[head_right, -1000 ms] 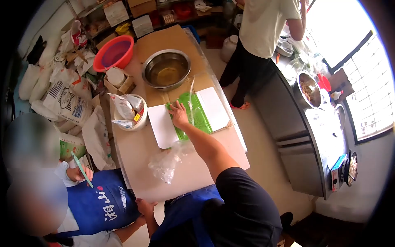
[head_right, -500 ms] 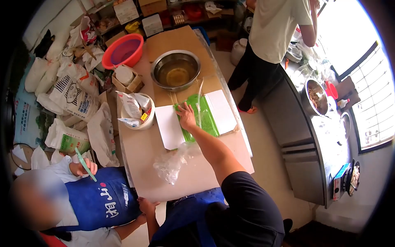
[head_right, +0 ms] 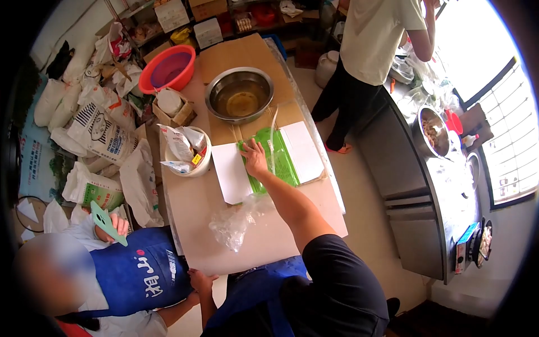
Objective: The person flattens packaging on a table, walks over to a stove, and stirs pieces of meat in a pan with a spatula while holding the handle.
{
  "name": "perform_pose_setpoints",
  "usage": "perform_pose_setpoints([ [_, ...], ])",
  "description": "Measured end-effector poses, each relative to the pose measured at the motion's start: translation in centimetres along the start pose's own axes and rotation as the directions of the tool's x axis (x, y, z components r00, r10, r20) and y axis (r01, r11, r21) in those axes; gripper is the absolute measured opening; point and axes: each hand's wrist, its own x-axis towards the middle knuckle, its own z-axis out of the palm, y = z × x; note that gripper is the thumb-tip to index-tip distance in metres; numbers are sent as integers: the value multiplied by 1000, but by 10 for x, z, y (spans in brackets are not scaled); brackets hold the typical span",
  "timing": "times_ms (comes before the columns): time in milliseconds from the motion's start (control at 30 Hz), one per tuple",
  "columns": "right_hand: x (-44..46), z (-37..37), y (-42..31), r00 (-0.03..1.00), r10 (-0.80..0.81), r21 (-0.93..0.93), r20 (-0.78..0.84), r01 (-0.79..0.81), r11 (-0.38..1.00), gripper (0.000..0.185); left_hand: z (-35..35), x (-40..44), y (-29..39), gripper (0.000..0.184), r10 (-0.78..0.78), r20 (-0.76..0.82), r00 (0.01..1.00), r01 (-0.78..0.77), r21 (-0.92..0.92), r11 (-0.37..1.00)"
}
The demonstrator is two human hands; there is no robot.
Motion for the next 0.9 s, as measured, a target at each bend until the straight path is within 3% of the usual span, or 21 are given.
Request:
perform_pose_setpoints([
  [367, 0, -3, -2, 1000, -2, -8, 5, 2, 1000, 37, -2, -1, 3, 145, -19, -7, 1000, 19, -38, 999],
  [467, -1, -4, -3, 1000, 3, -7, 10, -3, 1000, 38, 1, 0, 1, 147, 10, -49, 999, -6, 73, 997],
  [533, -1, -5, -4, 1000, 7, -6, 12, -7, 1000, 39, -4, -1, 3, 148, -13, 12, 1000, 13, -10, 1000],
  [900, -1, 0, -1, 1000, 1, 3, -13, -1, 1000, 36, -6, -4, 4, 147, 3, -26, 1000, -4, -23, 1000],
])
